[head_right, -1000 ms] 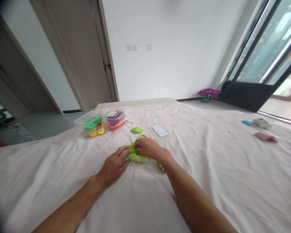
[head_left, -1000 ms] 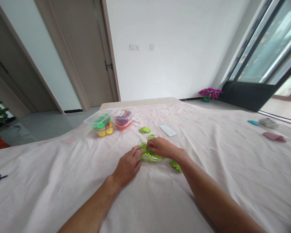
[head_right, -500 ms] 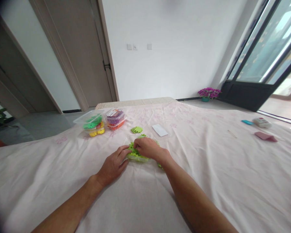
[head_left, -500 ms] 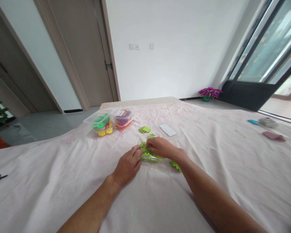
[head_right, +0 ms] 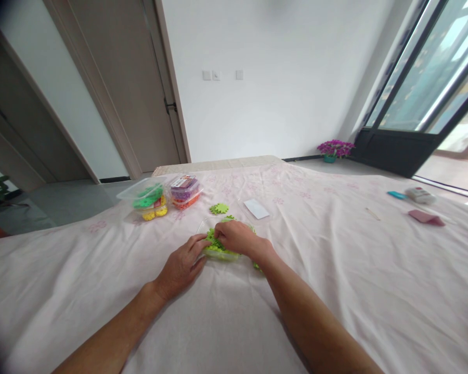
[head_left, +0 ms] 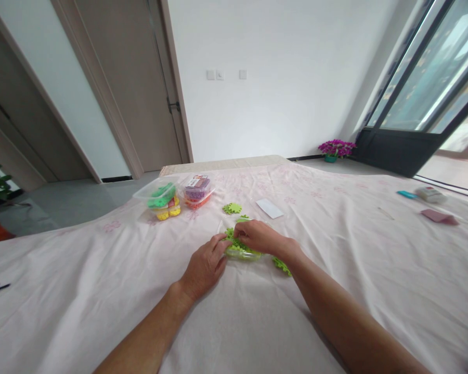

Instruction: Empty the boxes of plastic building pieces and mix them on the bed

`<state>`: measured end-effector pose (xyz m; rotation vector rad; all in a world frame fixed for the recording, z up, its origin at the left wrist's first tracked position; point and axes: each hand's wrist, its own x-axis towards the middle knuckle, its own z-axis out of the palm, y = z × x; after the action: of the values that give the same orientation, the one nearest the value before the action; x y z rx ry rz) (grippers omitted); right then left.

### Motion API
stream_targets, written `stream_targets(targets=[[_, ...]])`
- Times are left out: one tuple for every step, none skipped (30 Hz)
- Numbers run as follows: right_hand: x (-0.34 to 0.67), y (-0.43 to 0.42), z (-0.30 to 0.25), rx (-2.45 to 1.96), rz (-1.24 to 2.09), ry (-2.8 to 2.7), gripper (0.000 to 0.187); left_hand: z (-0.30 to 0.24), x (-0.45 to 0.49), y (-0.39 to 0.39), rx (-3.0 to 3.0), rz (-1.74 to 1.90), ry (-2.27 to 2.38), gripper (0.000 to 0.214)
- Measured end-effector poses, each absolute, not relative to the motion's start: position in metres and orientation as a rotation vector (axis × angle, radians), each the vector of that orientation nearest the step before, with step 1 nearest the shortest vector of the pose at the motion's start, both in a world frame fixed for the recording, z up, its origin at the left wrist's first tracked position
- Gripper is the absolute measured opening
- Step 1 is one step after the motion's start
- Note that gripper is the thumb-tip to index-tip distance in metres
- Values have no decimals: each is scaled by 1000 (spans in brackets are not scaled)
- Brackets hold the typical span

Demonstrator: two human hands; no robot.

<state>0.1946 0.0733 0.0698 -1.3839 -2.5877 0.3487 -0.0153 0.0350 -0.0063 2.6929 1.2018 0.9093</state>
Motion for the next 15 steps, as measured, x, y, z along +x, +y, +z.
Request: stream_targets(targets=[[195, 73, 70, -1386, 354, -2590, 23, -6, -15, 35, 2694, 910, 1200, 38], [194, 73, 71, -1388, 358, -2592, 23, -6, -15, 35, 2696, 912, 1198, 38], [194, 73, 71, -1390, 362, -2592, 23, -6, -15, 35, 2698, 915, 1194, 38], [194, 72, 72, -1391, 367, -2591, 23, -6, -15, 34, 2698, 917, 1192, 39], [194, 72, 72, -1391, 372, -2591, 23, -6, -15, 34, 2699, 918, 1191, 39], [194, 72, 73, -1392, 375, -2589, 23, -6, -15, 34, 2700, 918, 1191, 38], [194, 72, 73, -1395, 376, -2586, 23, -5, -15, 34, 2701, 916, 1190, 38], [194, 72, 72, -1398, 377, -2585, 23, -5, -15, 34, 2701, 913, 1189, 38], [194, 72, 72, -1400, 375, -2585, 23, -5, -15, 34, 2700, 911, 1190, 38], [194, 72, 71, -1401, 371, -2586, 23, -4, -15, 34, 2701, 909, 1190, 37], [195, 73, 71, -1403, 366, -2586, 23, -4, -14, 34, 2702, 908, 1190, 37], [195, 73, 70, -1403, 360, -2588, 23, -4, -14, 34, 2702, 908, 1192, 37], [195, 74, 69, -1400, 353, -2591, 22, -4, -14, 34, 2704, 910, 1194, 37], [195, 74, 68, -1399, 346, -2596, 22, -4, -14, 34, 2706, 913, 1195, 37], [195, 75, 68, -1399, 339, -2600, 23, -4, -14, 35, 2707, 917, 1195, 36]])
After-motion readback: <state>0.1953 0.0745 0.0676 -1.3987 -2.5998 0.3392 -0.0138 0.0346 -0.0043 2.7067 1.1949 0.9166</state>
